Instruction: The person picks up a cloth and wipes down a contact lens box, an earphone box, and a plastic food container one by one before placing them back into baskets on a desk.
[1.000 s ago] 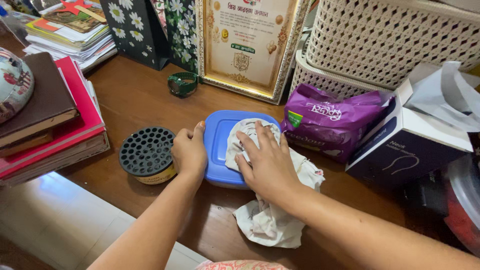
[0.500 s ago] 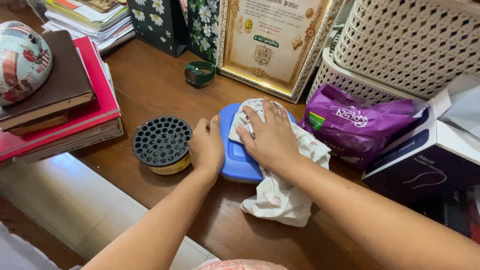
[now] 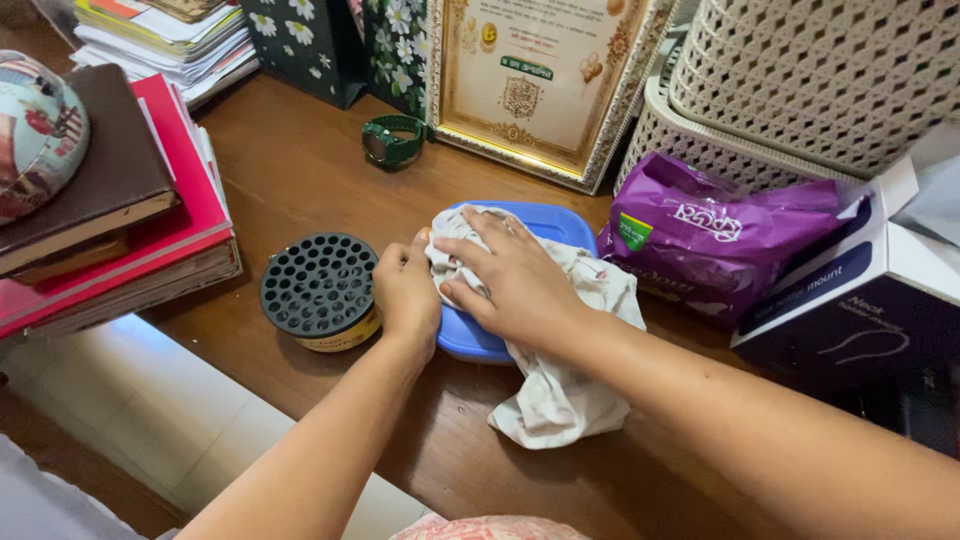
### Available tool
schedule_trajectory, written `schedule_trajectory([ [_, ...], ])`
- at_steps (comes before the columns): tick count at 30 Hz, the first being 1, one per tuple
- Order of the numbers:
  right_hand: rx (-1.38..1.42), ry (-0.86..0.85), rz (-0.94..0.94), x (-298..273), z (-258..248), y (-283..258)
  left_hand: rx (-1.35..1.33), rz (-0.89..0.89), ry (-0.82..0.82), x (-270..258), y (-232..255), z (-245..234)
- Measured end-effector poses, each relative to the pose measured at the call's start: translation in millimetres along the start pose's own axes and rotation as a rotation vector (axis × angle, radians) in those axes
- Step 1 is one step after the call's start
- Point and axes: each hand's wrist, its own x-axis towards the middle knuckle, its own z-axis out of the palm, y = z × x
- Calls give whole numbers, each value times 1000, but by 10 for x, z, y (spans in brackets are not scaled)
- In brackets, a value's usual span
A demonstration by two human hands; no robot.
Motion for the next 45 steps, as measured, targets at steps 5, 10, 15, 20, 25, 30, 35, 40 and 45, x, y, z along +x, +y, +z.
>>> schedule_trajectory([
  [5,51,-33,-9,-267,-178,-163,-18,16,-20,5,6,-3],
  [10,38,-9,49,-502,-374,-264,106,63,13,-23,60,-5],
  [15,-97,81,158,-610,-415,-263,218,72,16,-96,166,-45],
  [20,-155,162,327,-618,-396,-223,359,-4,-77,-166,298,-114],
  [25,-114,255,413,-613,-347,-212,481,19,-164,-107,325,-81],
  [30,-147,265,469,-540,-339,-155,508,11,-250,-90,338,-84],
  [35,-94,304,513,-440,-383,-66,480,-33,-251,-173,428,-107],
  [40,-59,337,499,-452,-379,-5,367,-56,-274,-211,450,-102],
  [45,48,406,512,-515,-337,39,255,-51,-304,-184,397,-87],
])
